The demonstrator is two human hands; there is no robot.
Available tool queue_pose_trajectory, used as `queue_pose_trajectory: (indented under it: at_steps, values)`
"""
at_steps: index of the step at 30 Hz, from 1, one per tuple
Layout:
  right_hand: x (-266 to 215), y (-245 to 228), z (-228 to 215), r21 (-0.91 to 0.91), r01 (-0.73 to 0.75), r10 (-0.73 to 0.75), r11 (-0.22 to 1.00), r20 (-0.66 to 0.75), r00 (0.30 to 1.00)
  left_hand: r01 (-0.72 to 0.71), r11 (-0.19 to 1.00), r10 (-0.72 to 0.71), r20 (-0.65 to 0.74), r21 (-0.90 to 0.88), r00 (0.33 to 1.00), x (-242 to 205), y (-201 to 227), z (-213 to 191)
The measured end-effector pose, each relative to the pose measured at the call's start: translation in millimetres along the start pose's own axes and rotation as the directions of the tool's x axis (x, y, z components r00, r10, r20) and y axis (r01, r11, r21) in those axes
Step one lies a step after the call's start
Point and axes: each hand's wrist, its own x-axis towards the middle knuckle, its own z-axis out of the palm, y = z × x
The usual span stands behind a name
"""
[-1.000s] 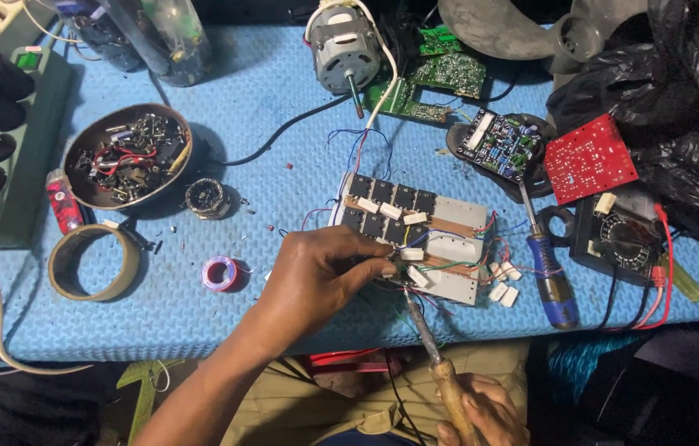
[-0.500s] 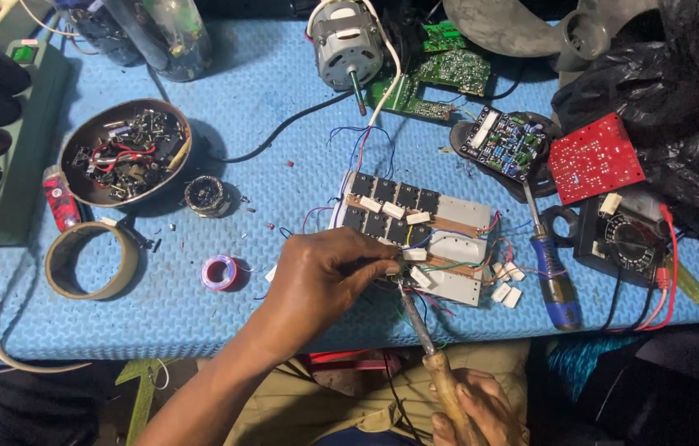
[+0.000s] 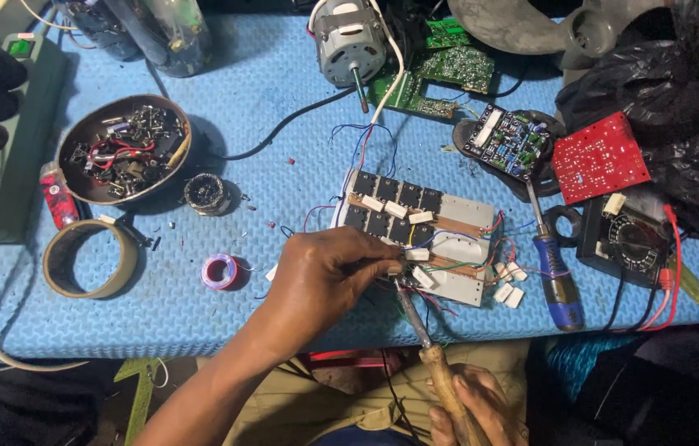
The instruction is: Soldering transistors and resistors onto a heatsink and trimming wires with pliers.
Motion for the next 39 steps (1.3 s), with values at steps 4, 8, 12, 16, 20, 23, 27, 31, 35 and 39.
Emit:
queue_pose_trajectory:
  at_steps: [4, 8, 12, 16, 20, 23, 27, 31, 35, 39]
  values:
    - [7, -5, 0, 0.018, -0.001, 0.001, 1.000, 0.007, 1.000, 0.002, 1.000, -0.002, 0.002, 0.008, 1.000, 0, -1, 0]
    - [15, -8, 2, 0.018, 0.025, -0.025, 1.000, -0.014, 1.000, 0.002, 1.000, -0.002, 0.005, 0.005, 1.000, 1, 0, -1]
    - [17, -15, 2, 0.020, -0.008, 0.009, 1.000, -0.042, 0.999, 0.009, 1.000, -0.009, 0.003, -0.006, 1.000, 1, 3, -2]
    - [22, -22, -2, 0.016, -0.065, 0.065, 0.998, 0.017, 0.998, 0.011, 1.000, -0.011, 0.000, -0.001, 1.000, 1, 3, -2]
    - [26, -21, 4, 0.028, -0.022, 0.023, 0.999, -0.047, 0.999, -0.006, 1.000, 0.006, -0.009, 0.003, 1.000, 0, 1, 0]
    - [22, -23, 1, -0.006, -0.099, 0.099, 0.995, -0.021, 0.995, -0.004, 1.000, 0.004, -0.016, 0.008, 1.000, 0, 0, 1]
    - [25, -29, 0, 0.037, -0.127, 0.128, 0.991, -0.002, 0.992, -0.001, 1.000, 0.001, -0.025, 0.018, 1.000, -1, -1, 2]
    - [26, -25, 1, 0.066, -0.073, 0.075, 0.995, -0.026, 0.997, -0.005, 1.000, 0.005, -0.021, 0.021, 1.000, 0, 0, 1]
    - [13, 2, -5, 0.041, 0.068, -0.068, 0.997, -0.002, 0.998, 0.004, 0.999, -0.003, -0.027, 0.034, 1.000, -1, -3, 2]
    - [18, -12, 1, 0.015, 0.012, -0.011, 1.000, -0.059, 0.998, -0.006, 1.000, 0.007, -0.022, 0.027, 1.000, 0, 0, 1]
